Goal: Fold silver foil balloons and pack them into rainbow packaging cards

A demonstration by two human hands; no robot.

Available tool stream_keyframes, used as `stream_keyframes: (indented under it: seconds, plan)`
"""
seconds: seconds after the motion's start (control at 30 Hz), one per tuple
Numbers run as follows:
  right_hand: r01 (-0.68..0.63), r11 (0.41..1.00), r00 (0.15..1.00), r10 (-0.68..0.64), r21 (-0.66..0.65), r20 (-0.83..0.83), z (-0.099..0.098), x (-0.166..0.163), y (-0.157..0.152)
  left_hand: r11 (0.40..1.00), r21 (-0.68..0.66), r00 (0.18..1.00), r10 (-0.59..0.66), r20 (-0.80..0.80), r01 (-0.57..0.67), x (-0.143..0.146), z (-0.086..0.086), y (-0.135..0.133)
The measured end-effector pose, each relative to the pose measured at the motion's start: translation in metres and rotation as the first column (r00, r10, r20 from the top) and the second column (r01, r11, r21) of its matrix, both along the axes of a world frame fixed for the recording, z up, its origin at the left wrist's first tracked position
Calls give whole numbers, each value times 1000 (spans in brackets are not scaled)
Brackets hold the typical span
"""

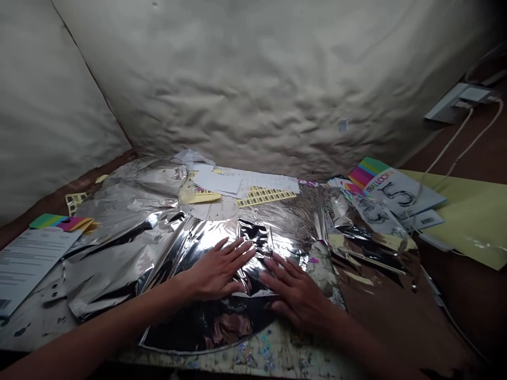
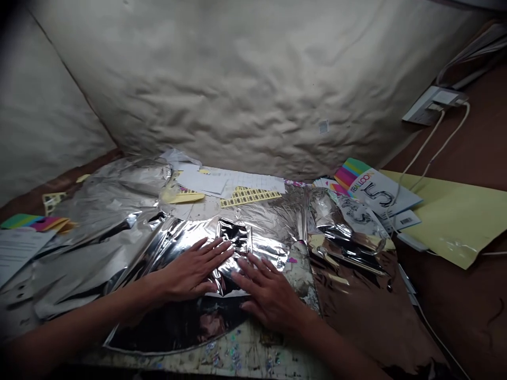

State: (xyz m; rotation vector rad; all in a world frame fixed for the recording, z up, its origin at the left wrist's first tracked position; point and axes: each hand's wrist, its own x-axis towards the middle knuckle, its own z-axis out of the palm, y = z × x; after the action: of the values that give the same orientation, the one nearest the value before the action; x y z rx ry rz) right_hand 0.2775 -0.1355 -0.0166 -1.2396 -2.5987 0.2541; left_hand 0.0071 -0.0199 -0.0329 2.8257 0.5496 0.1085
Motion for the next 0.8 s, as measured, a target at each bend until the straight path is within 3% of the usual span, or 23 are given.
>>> stream_keyframes:
  seconds: [0.1,0.2,0.37,0.53,0.63,0.73,0.8]
  plan:
    - [-10,993,995,21,-117,98,-4,-5,6,1000,-3,999,18,-49,-19,1,1,0]
    - [9,990,993,7,-144,116,-6,-8,6,1000,-13,998,13,-68,-14,1,1,-1]
    - [19,995,996,-10,-100,89,5,-7,3,993,-95,995,-73,-63,66,-4,14,-2]
    - [-121,969,991,132,-213,38,16,-1,11,986,-135,994,-99,-37,93,-9,18,1]
    - [-114,962,992,122,-249,18,17,-1,17,986,-140,995,-95,-33,90,-9,15,3]
    - [-99,950,992,70,-297,-106,23,-2,23,985,-167,999,-46,29,50,-5,21,2]
    - [-98,931,958,-7,-351,-287,31,-1,30,971,-235,991,64,117,-35,-2,30,-2]
